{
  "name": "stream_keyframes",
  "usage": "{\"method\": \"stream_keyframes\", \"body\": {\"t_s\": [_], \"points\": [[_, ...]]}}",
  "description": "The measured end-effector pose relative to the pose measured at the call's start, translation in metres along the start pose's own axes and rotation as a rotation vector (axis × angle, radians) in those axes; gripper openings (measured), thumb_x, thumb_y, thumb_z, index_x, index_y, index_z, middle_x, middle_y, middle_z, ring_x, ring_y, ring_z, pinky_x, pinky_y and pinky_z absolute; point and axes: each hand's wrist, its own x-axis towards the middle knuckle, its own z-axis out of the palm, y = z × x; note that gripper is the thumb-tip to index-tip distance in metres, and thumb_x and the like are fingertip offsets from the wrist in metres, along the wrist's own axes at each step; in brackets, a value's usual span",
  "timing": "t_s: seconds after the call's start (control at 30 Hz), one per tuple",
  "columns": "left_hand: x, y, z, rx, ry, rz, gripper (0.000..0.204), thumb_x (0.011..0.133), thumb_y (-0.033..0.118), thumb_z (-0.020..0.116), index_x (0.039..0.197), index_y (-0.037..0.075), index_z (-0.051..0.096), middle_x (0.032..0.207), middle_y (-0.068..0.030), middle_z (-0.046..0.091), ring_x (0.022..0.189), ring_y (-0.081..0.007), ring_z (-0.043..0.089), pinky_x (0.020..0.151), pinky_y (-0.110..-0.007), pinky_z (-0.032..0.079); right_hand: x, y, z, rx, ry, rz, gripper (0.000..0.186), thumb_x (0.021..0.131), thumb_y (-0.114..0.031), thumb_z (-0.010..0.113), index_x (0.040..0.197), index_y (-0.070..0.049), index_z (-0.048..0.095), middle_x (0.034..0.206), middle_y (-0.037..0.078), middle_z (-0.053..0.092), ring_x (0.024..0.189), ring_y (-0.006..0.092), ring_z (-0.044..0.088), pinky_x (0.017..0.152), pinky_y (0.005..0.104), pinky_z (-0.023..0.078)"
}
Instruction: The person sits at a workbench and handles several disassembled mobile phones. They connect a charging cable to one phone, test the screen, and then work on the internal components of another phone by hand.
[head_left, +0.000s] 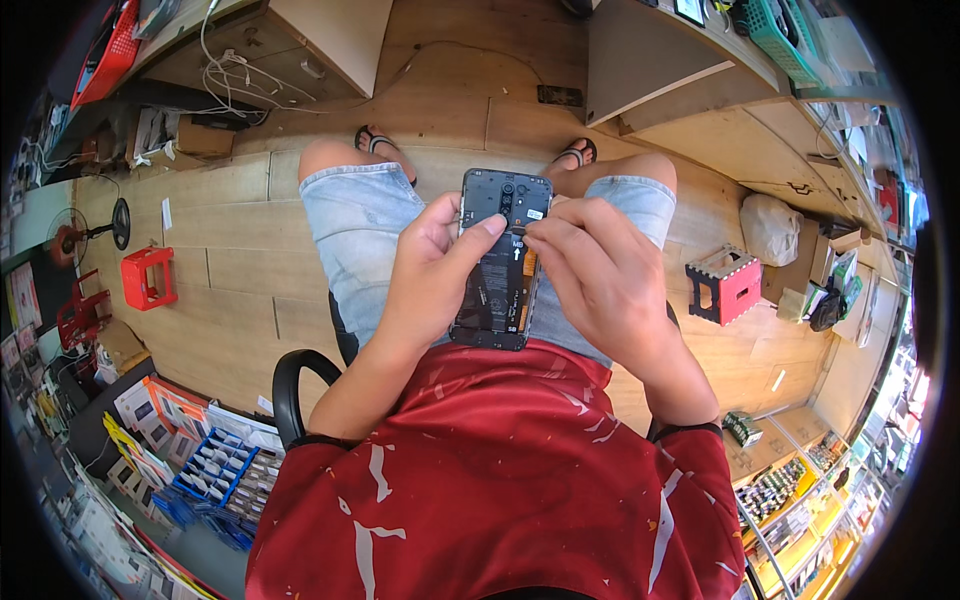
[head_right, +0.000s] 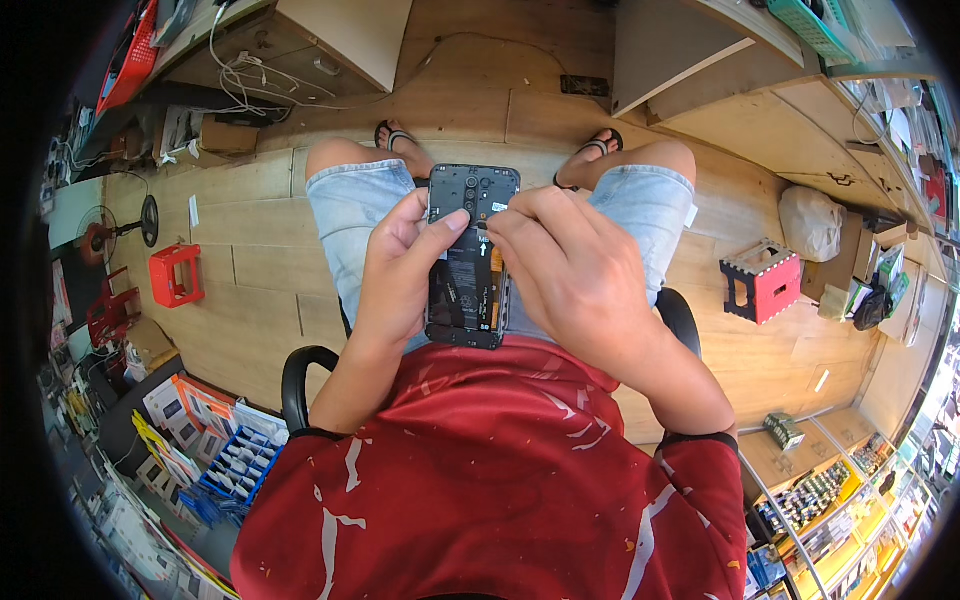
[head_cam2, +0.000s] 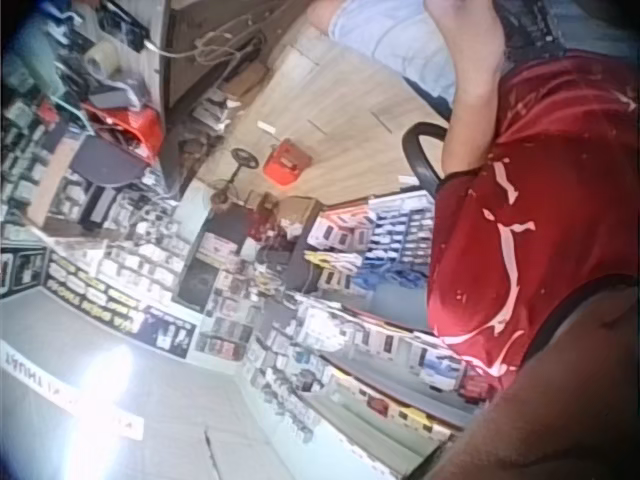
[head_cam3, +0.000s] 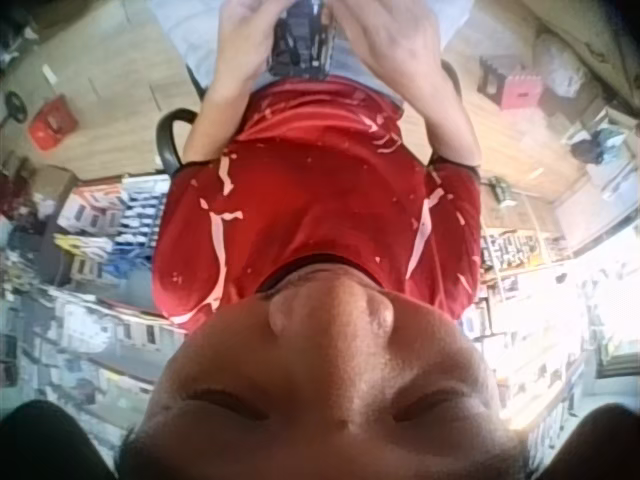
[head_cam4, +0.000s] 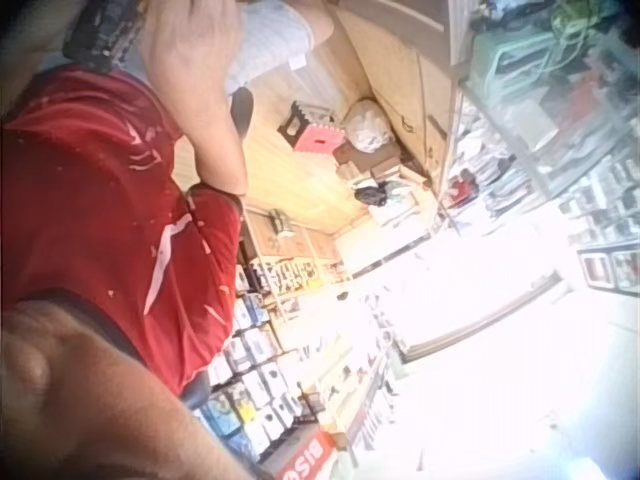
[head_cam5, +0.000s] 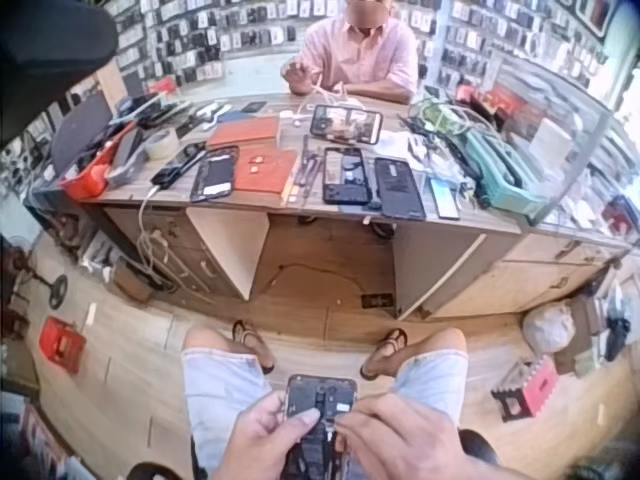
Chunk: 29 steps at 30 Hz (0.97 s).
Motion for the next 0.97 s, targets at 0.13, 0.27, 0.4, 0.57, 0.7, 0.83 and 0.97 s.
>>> {"method": "stream_keyframes", "body": {"t_s": [0.13,0.27,0.4,0.57,0.7,0.83,0.97], "points": [[0.0,0.0,-0.001,0.015,0.002,0.007,0.019,0.108,0.006,0.067,0.125,-0.002,0.064,0.111,-0.0081,0.077,0.093,-0.0096,0.073,0.083,-0.028,0.061,0.0,-0.001,0.001,-0.012,0.003,0.01,0.021,0.083,-0.001,0.082,0.103,-0.001,0.074,0.099,0.011,0.068,0.081,0.03,0.069,0.07,0.0398,0.057],[0.0,0.0,0.0,0.027,0.007,-0.014,0.02,0.108,0.007,0.068,0.125,-0.003,0.064,0.11,-0.0068,0.076,0.094,-0.0082,0.072,0.081,-0.028,0.061,-0.002,0.0,0.002,0.009,-0.01,0.041,0.02,0.085,0.0,0.081,0.103,-0.001,0.074,0.099,0.012,0.068,0.082,0.0309,0.07,0.069,0.0403,0.057],[-0.001,-0.002,0.0,0.091,0.017,0.009,0.026,0.108,0.009,0.069,0.13,-0.002,0.065,0.112,-0.0046,0.076,0.095,-0.0068,0.071,0.083,-0.027,0.061,0.002,-0.008,-0.003,0.005,-0.035,0.082,0.017,0.087,0.002,0.081,0.102,-0.001,0.075,0.096,0.012,0.069,0.081,0.0316,0.071,0.069,0.0406,0.059],[0.004,-0.005,0.002,0.009,-0.013,0.009,0.02,0.107,0.005,0.068,0.125,-0.001,0.066,0.111,-0.0065,0.077,0.096,-0.0096,0.072,0.086,-0.028,0.061,-0.003,-0.001,0.002,0.006,0.024,0.06,0.016,0.088,-0.002,0.08,0.103,-0.003,0.075,0.098,0.011,0.069,0.083,0.0308,0.072,0.069,0.0412,0.059],[0.011,-0.01,-0.001,0.041,-0.027,0.046,0.019,0.107,0.003,0.068,0.124,-0.002,0.065,0.111,-0.0074,0.077,0.096,-0.0108,0.073,0.086,-0.029,0.061,-0.004,0.0,0.001,0.008,0.056,0.095,0.013,0.09,-0.005,0.079,0.102,-0.004,0.075,0.097,0.01,0.07,0.082,0.0306,0.072,0.068,0.0413,0.059],[0.005,-0.007,0.0,0.055,-0.036,0.013,0.019,0.106,0.003,0.069,0.124,-0.002,0.065,0.112,-0.0069,0.077,0.097,-0.0104,0.072,0.088,-0.029,0.06,-0.01,-0.001,0.002,0.005,0.078,0.094,0.012,0.091,-0.006,0.08,0.101,-0.005,0.075,0.097,0.01,0.071,0.082,0.0301,0.073,0.068,0.0405,0.06],[0.007,-0.018,-0.006,0.081,-0.047,0.074,0.024,0.106,0.004,0.069,0.129,-0.003,0.065,0.115,-0.0075,0.077,0.103,-0.0113,0.072,0.095,-0.03,0.059,-0.018,0.0,0.005,-0.005,0.07,0.087,0.012,0.091,-0.009,0.081,0.102,-0.005,0.076,0.098,0.01,0.072,0.085,0.0296,0.074,0.07,0.0396,0.061]]}}
